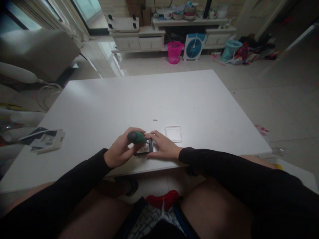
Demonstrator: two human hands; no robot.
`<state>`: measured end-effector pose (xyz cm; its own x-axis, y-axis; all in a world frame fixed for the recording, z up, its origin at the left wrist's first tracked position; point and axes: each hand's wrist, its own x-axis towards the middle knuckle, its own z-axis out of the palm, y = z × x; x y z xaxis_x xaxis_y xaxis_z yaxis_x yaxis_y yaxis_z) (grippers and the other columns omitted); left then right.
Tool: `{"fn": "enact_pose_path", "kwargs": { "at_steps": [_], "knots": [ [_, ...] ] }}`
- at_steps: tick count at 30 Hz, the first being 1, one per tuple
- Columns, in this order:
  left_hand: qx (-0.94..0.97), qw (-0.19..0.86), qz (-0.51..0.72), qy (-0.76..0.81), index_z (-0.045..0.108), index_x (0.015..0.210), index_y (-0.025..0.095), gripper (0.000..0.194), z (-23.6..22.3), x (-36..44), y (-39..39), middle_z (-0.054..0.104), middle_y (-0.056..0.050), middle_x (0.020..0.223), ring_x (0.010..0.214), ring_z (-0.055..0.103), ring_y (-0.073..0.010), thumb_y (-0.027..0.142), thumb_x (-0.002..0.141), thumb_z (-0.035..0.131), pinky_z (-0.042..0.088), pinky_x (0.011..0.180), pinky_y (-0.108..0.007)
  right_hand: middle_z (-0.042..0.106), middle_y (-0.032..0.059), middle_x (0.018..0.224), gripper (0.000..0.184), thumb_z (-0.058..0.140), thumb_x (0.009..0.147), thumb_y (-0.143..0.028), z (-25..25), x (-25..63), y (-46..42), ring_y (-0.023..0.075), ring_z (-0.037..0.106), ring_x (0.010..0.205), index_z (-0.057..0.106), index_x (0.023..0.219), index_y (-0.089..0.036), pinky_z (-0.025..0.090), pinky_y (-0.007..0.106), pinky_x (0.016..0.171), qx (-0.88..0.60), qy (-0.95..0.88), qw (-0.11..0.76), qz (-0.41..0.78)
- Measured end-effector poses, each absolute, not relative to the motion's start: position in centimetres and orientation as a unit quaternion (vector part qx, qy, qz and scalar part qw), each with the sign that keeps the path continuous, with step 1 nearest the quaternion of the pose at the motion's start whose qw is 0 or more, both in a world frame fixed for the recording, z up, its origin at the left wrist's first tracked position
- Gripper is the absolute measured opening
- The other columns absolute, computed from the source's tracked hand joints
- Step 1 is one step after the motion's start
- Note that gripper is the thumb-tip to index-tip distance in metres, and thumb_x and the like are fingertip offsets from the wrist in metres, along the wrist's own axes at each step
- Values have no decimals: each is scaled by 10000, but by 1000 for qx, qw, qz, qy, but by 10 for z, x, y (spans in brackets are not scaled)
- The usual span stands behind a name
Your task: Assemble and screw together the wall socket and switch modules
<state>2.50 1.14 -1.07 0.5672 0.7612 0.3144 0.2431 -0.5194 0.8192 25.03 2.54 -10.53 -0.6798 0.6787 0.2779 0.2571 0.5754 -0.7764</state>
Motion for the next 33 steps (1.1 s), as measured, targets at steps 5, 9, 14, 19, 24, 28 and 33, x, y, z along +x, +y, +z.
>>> {"fn": "enact_pose_path", "kwargs": {
  "at_steps": [5, 9, 14, 19, 24, 28, 33],
  "knots": [
    [804, 391, 321, 313, 573, 1160, 162, 190, -10, 23, 10, 645, -88, 1045, 897, 647, -202, 186, 978, 523, 559, 850, -386, 495, 133, 1395, 826, 860, 812, -477, -105, 251, 25, 316, 535, 1293, 433, 1492, -281, 498, 540, 1102, -282, -839, 285, 369],
    [795, 392, 349, 304, 616, 1110, 178, 138, -6, 25, 9, 637, -84, 1074, 979, 656, -205, 207, 985, 566, 554, 890, -372, 499, 133, 1382, 825, 857, 813, -482, -104, 250, 25, 322, 546, 1281, 436, 1493, -280, 507, 550, 1085, -289, -834, 283, 375],
    [766, 438, 350, 314, 592, 1102, 194, 167, -11, 26, 7, 673, -69, 1046, 948, 693, -195, 302, 988, 646, 565, 855, -354, 499, 129, 1401, 888, 857, 816, -484, -101, 250, 25, 323, 539, 1293, 391, 1551, -308, 498, 554, 1093, -288, -836, 278, 374],
    [798, 386, 367, 282, 634, 1061, 189, 139, -12, 25, 13, 663, -75, 1042, 943, 662, -202, 301, 983, 663, 552, 843, -366, 498, 127, 1397, 964, 868, 800, -496, -103, 250, 24, 320, 541, 1290, 338, 1585, -321, 499, 546, 1095, -290, -836, 282, 370],
    [826, 305, 373, 293, 648, 989, 181, 95, -11, 24, 17, 636, -49, 928, 860, 607, -187, 270, 970, 674, 523, 765, -339, 495, 134, 1401, 885, 865, 802, -481, -105, 250, 24, 324, 529, 1300, 408, 1535, -292, 492, 551, 1105, -289, -838, 284, 366],
    [774, 385, 393, 312, 559, 1218, 191, 252, -15, 25, 12, 648, -76, 1103, 944, 665, -184, 208, 972, 616, 569, 811, -333, 490, 133, 1426, 905, 862, 804, -485, -105, 251, 25, 328, 532, 1307, 388, 1554, -306, 494, 556, 1103, -290, -838, 278, 369],
    [765, 424, 375, 305, 508, 1253, 193, 284, -16, 24, 8, 646, -84, 1093, 954, 667, -193, 195, 975, 562, 574, 858, -359, 491, 135, 1437, 884, 866, 804, -465, -104, 251, 25, 336, 524, 1326, 401, 1539, -312, 482, 576, 1116, -285, -838, 277, 373]
  ]
}}
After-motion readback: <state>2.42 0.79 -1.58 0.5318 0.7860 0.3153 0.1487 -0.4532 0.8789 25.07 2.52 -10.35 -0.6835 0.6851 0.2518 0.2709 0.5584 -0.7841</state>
